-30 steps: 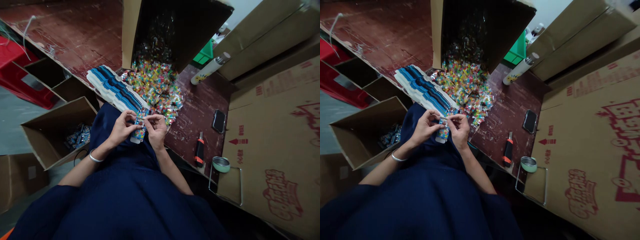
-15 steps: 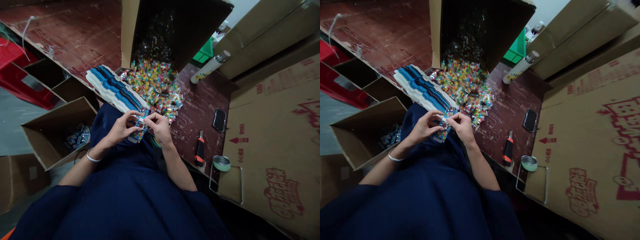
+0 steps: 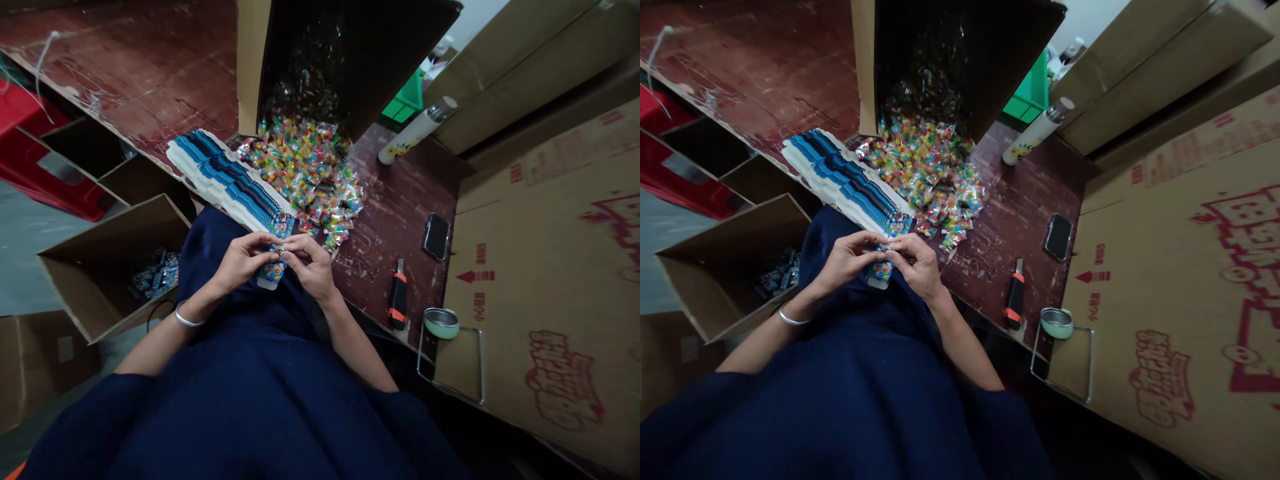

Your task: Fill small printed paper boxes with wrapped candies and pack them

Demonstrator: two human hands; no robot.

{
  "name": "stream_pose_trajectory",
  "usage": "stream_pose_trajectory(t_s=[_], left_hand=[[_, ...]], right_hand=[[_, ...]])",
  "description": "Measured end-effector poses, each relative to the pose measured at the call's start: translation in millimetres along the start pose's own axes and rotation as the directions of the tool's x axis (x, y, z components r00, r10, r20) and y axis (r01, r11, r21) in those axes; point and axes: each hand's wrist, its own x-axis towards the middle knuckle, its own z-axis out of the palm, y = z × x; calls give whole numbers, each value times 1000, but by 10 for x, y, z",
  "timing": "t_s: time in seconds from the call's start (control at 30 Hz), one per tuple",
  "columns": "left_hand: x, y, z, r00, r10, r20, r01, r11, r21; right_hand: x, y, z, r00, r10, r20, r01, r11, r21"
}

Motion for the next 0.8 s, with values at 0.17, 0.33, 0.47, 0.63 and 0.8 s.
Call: stream_pose_trajectory(t_s=[0.17,0.33,0.47,0.63,0.8], left_hand=[[68,-26,-67,997,25,-68,-21,999,50],[61,-8,-233,959,-82,271,-25,929,368],[37,-5,-226,861,-126,492,-105,904,414],[87,3,-175,914,-150,377,14,940,341],[112,-29,-208,949,-150,277,98,976,193]], right_hand=[[-198,114,120,987,160,5,-160,987,29],[-157,260,-23,959,282,36,-283,957,62],[97,373,-316,977,140,-158,-189,914,-360],[331,604,-370,989,-4,-149,-118,591,-798],[367,722,-341,978,-51,-203,-139,566,-812]])
